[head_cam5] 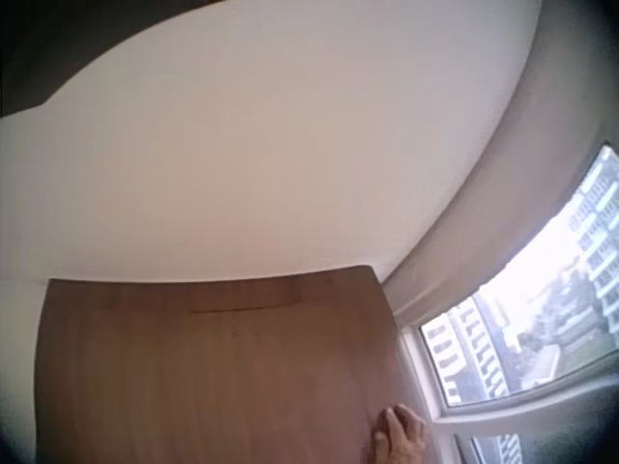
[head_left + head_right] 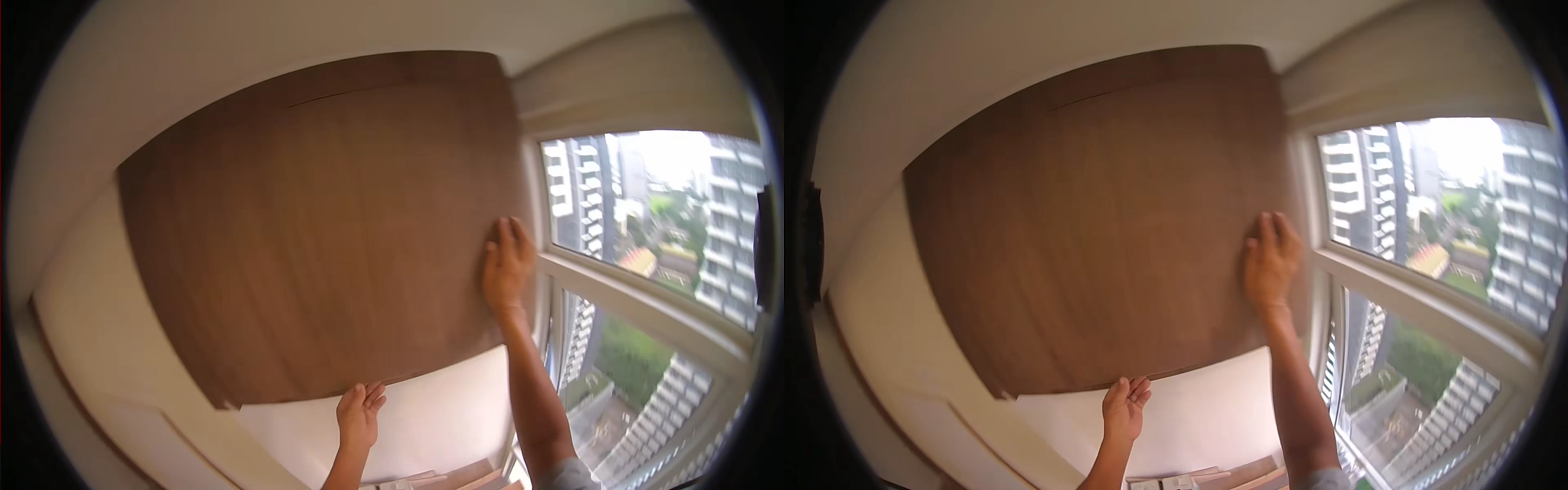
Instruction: The person adjusts and tightens the screws on a cabinet hinge using a screwdriver inside a wall-mounted wooden cabinet.
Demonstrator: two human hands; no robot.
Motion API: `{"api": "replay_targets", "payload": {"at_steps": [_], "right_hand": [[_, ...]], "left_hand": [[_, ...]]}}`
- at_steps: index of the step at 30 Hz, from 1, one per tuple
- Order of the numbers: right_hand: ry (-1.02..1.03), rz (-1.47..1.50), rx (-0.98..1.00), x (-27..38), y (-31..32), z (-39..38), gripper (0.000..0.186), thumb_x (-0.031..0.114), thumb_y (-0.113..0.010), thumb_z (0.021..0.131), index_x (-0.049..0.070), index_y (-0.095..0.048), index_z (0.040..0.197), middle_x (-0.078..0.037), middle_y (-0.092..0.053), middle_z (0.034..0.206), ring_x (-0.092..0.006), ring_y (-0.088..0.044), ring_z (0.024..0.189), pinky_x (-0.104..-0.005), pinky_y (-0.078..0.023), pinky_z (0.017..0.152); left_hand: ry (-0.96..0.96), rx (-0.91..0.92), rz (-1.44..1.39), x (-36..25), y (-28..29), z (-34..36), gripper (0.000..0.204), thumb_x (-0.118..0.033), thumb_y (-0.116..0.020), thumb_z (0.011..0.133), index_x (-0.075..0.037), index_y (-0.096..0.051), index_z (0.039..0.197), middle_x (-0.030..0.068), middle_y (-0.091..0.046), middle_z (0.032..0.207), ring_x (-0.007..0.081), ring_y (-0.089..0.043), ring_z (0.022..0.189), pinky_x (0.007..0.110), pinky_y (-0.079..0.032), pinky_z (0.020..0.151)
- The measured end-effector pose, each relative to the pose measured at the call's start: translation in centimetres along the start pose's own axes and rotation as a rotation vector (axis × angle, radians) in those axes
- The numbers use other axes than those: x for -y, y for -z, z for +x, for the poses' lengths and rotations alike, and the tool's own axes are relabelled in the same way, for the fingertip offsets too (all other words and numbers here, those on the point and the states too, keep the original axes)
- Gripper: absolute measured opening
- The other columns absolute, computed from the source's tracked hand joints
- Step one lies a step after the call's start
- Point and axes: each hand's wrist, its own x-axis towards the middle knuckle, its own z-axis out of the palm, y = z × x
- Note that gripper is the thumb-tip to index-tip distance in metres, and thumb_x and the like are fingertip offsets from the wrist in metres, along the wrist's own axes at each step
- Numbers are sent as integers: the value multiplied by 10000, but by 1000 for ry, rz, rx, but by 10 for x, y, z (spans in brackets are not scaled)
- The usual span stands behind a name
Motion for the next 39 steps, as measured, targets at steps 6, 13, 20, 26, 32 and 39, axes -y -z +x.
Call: {"api": "replay_targets", "payload": {"at_steps": [6, 13, 20, 26, 32, 39], "right_hand": [[-197, 162, 55, 5, 22, -27, 365, 79, -656, 918, 50, -671, 1281, -166, -575, 1351, -365, -527, 1247, -454, -435, 1056], [-327, 264, 115, 3, 48, -58, 374, 64, -678, 905, 29, -669, 1278, -161, -601, 1301, -343, -558, 1210, -425, -451, 1033], [-403, 354, 110, 7, 48, -70, 374, 43, -669, 904, -6, -670, 1274, -146, -616, 1223, -322, -576, 1165, -395, -463, 999], [-466, 429, 108, 7, 51, -68, 348, 15, -620, 916, -14, -680, 1257, -148, -619, 1183, -314, -584, 1126, -378, -470, 964], [-509, 471, 115, 6, 51, -64, 322, -14, -558, 950, -28, -677, 1249, -133, -623, 1140, -265, -607, 1057, -317, -473, 931], [-567, 520, 160, -3, 51, -61, 312, -13, -556, 959, -16, -687, 1243, -118, -638, 1096, -234, -619, 1022, -305, -476, 916]], "left_hand": [[51, 40, -177, 11, 0, 4, 312, -333, -667, 1013, -74, -607, 1175, 94, -671, 1164, 240, -660, 1095, 377, -532, 952], [62, -14, -173, 9, 10, -22, 304, -356, -635, 1024, -81, -615, 1152, 90, -674, 1137, 247, -667, 1032, 372, -539, 945], [-75, 172, 38, -4, 15, -86, 195, -261, -738, 951, -87, -655, 976, 117, -734, 969, 271, -719, 866, 406, -599, 792], [-66, 519, 262, -6, 38, -101, 450, -275, -695, 988, -25, -577, 1343, 197, -649, 1243, 300, -646, 1097, 439, -545, 912], [-172, 532, 332, -18, 8, -103, 125, -106, -755, 912, -12, -682, 875, 130, -725, 946, 236, -717, 891, 371, -581, 790], [-302, 709, 609, -18, -14, -113, 103, -30, -778, 869, 14, -688, 892, 131, -726, 955, 162, -691, 874, 313, -540, 782]]}}
